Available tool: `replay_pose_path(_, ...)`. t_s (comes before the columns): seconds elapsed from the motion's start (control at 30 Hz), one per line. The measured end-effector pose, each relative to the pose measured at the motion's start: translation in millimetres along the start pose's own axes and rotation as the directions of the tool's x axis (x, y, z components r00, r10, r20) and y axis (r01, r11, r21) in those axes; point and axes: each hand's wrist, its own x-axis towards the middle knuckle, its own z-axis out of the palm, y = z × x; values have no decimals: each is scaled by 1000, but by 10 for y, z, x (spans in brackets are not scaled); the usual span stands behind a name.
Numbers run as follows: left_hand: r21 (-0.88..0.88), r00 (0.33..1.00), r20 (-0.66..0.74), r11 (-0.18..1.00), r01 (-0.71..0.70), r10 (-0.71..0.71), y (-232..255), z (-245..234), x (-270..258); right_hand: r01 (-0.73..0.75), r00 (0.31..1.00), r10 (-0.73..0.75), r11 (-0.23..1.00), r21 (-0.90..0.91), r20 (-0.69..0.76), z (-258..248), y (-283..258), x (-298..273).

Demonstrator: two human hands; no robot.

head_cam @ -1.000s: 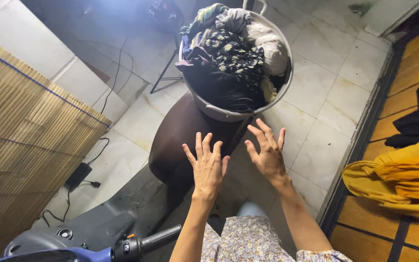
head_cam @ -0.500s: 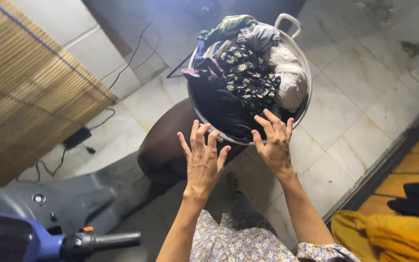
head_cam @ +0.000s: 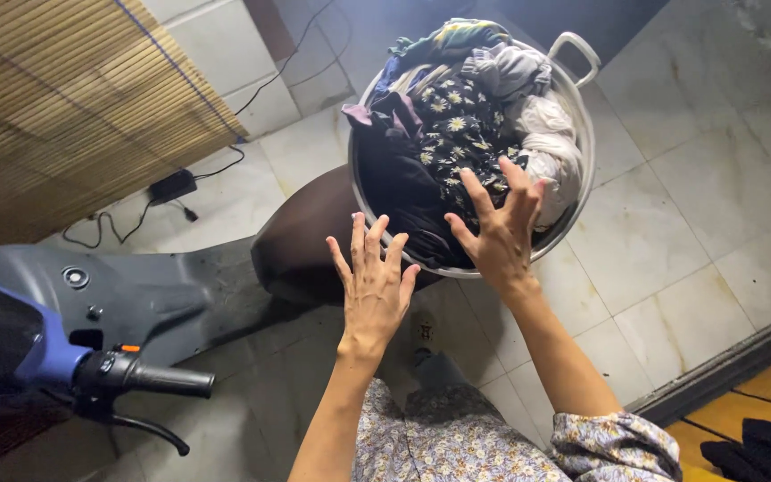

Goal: Hanging wet clothes from a laundry basket onto a clothes rack using hangers.

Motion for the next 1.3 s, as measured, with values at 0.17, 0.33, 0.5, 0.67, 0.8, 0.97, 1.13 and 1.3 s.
replay_pose_path(0.17,7,999,-6,999,35,-35,-57,-63,-24,23,995,-15,997,-77,97,254,-12,145)
replay_pose_path(0.33,26,1000,6,1000,6,-6,-188,-15,-36,-79,990,92,990,-114,110,422,124,199)
replay_pose_path(0.5,21,998,63,999,-24,23,-259,38,-41,-63,979,83,991,-116,184,273,152,294)
replay_pose_path(0.67,25,995,89,999,-42,40,-332,105,-43,-63,973,75,996,-63,217,208,231,312)
replay_pose_path(0.8,23,996,66,998,-52,51,-364,143,-35,-10,987,20,998,-64,162,272,276,267)
replay_pose_path(0.97,48,999,52,999,-9,7,-239,169,38,42,986,-31,997,-63,164,169,223,310)
replay_pose_path(1.13,44,999,-13,998,36,-36,-23,282,192,25,979,-37,998,61,202,108,456,406)
replay_pose_path(1.3,49,994,-45,994,102,-100,232,412,376,57,983,-64,997,43,171,-72,807,757)
